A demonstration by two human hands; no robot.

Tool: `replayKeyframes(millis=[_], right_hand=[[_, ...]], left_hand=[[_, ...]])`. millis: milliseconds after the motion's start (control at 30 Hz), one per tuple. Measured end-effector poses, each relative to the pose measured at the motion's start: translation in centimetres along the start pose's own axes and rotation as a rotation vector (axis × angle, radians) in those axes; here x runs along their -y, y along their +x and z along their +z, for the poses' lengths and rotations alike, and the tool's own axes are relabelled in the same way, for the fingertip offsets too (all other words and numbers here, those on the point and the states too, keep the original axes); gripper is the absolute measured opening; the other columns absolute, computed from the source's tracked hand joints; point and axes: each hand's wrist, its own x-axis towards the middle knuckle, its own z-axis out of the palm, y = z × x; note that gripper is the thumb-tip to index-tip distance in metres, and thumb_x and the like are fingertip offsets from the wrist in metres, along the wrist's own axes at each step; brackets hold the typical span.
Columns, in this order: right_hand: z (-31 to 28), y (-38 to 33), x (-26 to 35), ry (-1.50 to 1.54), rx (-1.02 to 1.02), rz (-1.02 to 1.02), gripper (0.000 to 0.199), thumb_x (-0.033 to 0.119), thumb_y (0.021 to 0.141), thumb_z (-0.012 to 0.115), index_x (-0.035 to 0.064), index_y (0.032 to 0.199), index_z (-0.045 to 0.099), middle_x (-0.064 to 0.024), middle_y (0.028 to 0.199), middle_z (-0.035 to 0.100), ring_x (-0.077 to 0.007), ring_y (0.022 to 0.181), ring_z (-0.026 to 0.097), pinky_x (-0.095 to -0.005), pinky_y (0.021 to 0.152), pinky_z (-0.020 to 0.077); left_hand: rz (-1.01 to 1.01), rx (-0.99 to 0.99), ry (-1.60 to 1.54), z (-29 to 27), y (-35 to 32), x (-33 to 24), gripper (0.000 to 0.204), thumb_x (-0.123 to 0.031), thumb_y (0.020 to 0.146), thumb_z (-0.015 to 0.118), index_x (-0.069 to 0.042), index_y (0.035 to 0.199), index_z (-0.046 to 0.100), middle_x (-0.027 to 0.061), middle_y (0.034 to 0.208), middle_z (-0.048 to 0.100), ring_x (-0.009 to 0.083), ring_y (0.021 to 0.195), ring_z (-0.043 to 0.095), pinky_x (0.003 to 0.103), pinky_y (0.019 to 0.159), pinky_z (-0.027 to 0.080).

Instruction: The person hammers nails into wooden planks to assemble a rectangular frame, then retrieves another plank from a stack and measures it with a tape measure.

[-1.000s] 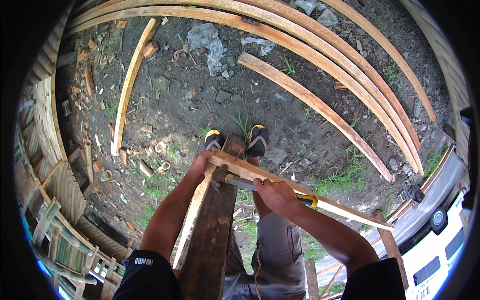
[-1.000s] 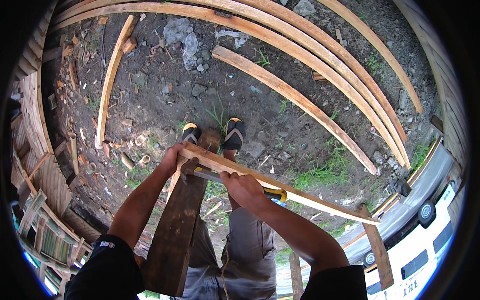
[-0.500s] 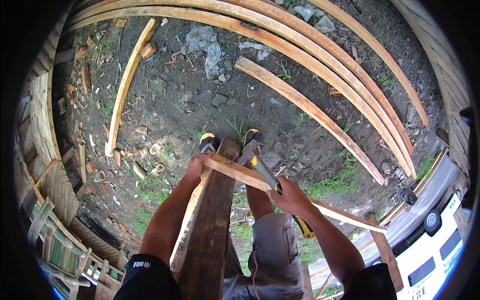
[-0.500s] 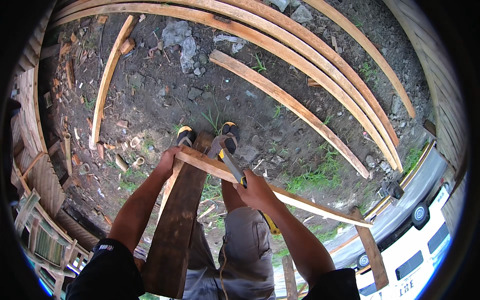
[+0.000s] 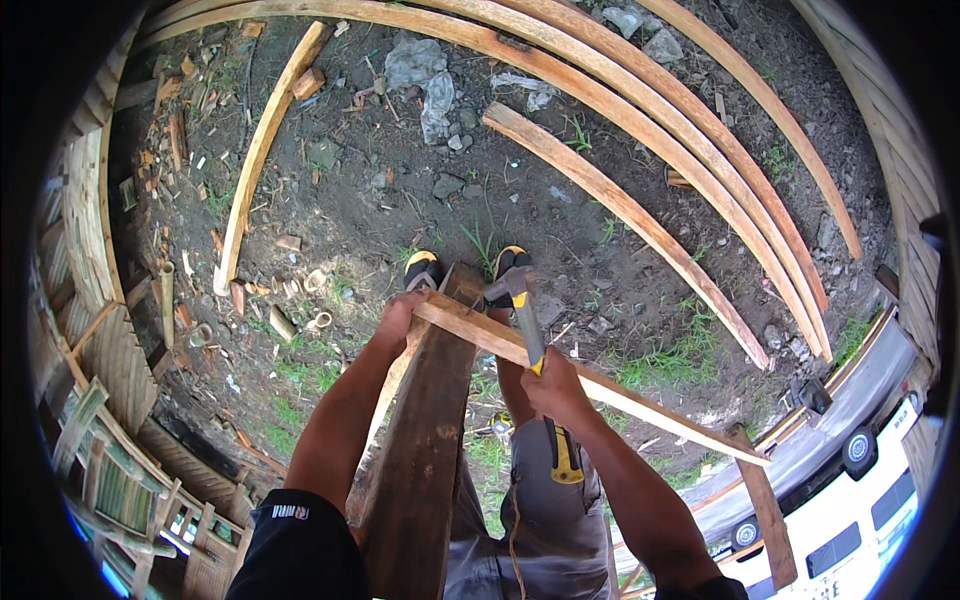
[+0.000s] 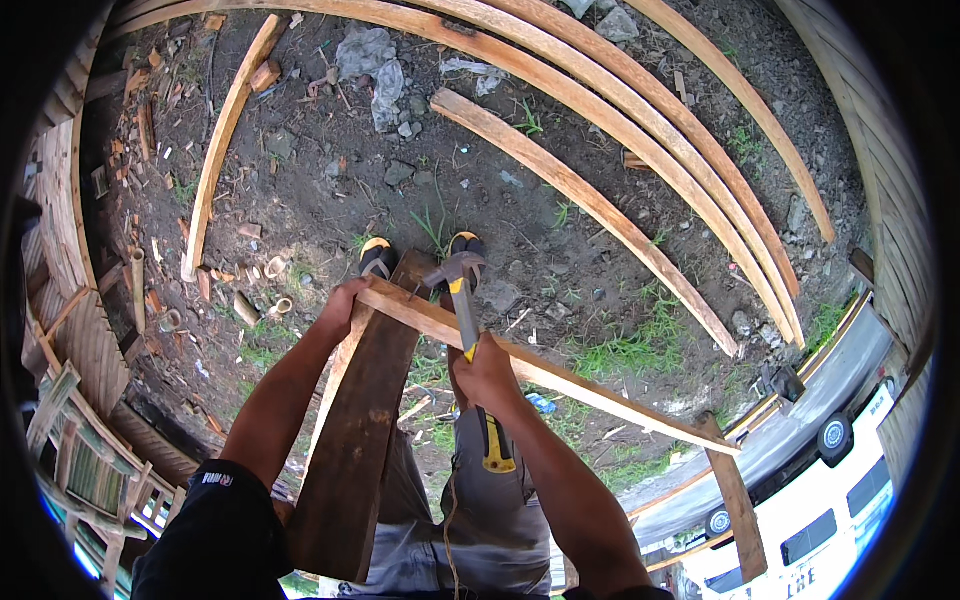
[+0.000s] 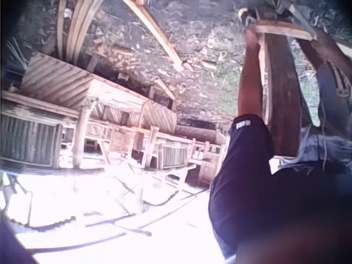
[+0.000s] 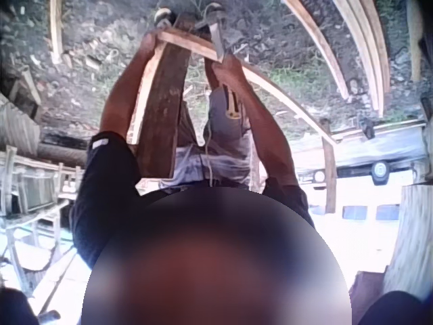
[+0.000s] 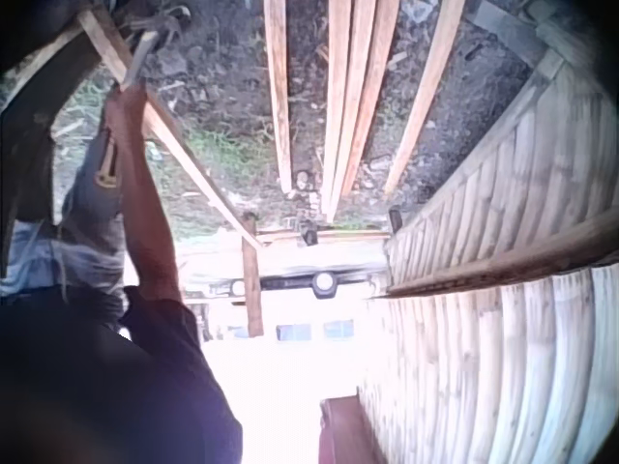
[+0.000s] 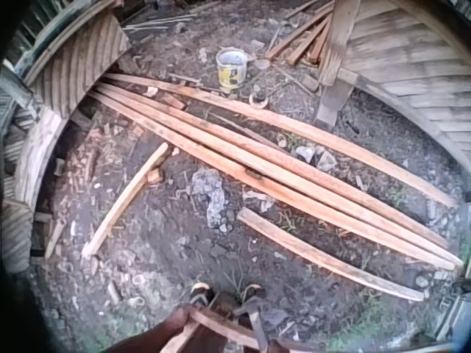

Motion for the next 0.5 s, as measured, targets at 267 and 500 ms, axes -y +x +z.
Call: replayKeyframes(millis=[267,500], right_hand=[[-22.1,-6.7,4.0,0.390,-0.776,-0.818,0.016,0.014,0.093,0.064,0.0054,0.093,0.050,0.0029,0.063,0.046,-0.0036,0.046,0.039,-0.0218,0.040,0.0322],[-15.5,-5.4,6.0,0.612,-0.869,-0.766,0.015,0.010,0.093,0.062,0.0046,0.096,0.048,0.0006,0.065,0.045,-0.0046,0.048,0.042,-0.0225,0.039,0.0358]], left_hand=[[0.125,-0.053,0.059,0.5,-0.5,0.4,0.032,-0.028,0.086,0.069,-0.003,0.105,0.069,0.0067,0.100,0.066,0.0182,0.094,0.060,0.034,0.085,0.046],[0.166,-0.067,0.121,0.3,-0.4,0.4,0.034,-0.030,0.088,0.069,-0.002,0.106,0.066,0.0063,0.098,0.066,0.0164,0.089,0.060,0.033,0.082,0.046]])
